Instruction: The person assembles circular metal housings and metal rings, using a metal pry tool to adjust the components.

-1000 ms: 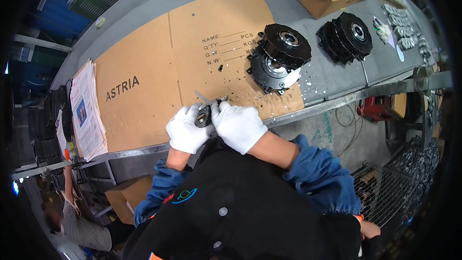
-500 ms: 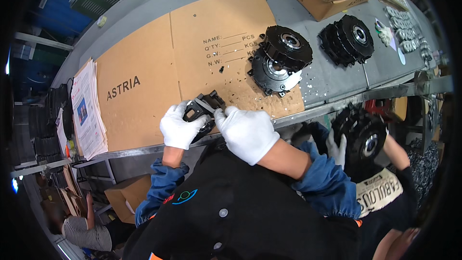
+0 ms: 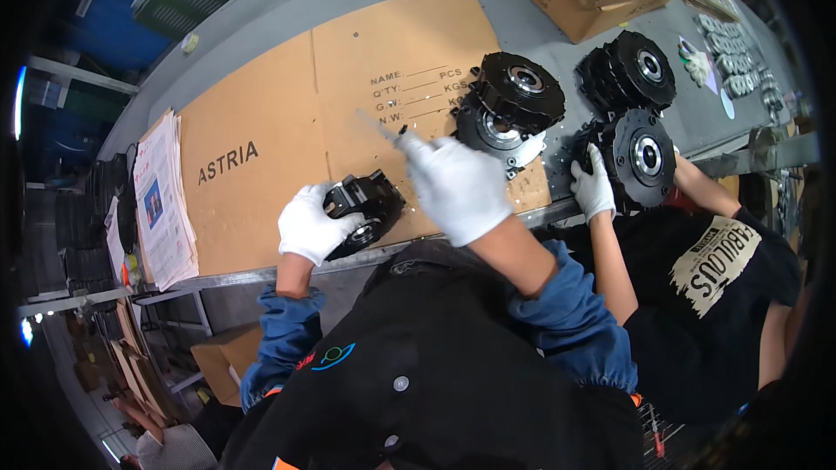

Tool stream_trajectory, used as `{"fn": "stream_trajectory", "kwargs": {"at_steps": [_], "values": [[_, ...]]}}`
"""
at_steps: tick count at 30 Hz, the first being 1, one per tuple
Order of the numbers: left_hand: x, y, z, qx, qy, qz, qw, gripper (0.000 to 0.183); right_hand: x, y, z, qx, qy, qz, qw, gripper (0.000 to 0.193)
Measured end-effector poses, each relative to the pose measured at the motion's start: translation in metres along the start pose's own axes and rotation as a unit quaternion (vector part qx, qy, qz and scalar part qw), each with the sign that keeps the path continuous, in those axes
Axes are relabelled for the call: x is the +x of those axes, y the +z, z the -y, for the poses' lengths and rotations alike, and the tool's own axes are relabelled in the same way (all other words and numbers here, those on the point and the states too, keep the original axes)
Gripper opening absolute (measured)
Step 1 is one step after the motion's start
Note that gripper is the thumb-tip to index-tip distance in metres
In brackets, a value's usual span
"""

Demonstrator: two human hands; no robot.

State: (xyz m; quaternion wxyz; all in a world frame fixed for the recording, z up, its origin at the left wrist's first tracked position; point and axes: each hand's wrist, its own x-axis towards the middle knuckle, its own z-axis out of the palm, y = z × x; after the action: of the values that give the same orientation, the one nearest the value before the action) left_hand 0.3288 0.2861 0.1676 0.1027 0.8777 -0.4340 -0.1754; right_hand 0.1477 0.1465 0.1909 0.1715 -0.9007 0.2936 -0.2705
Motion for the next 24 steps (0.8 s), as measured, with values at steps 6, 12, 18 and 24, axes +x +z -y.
{"fn": "stream_trajectory", "kwargs": {"at_steps": [6,12,18,24], "values": [[0.013,-0.005,-0.025,0.038,-0.004,0.079,0.996,0.056,-0.030,-0.005,-0.007,0.013,0.095,0.058,0.994,0.020],[0.019,-0.002,-0.003,-0.157,0.024,0.068,0.985,0.056,-0.055,-0.014,-0.015,0.153,0.116,0.035,0.981,0.024],[0.025,0.019,0.000,-0.257,0.060,-0.031,0.964,0.057,-0.051,-0.030,0.008,0.134,0.069,0.060,0.987,0.028],[0.025,0.026,-0.008,-0.267,0.033,-0.017,0.963,0.055,-0.044,-0.024,0.015,0.052,0.030,0.087,0.994,0.023]]}}
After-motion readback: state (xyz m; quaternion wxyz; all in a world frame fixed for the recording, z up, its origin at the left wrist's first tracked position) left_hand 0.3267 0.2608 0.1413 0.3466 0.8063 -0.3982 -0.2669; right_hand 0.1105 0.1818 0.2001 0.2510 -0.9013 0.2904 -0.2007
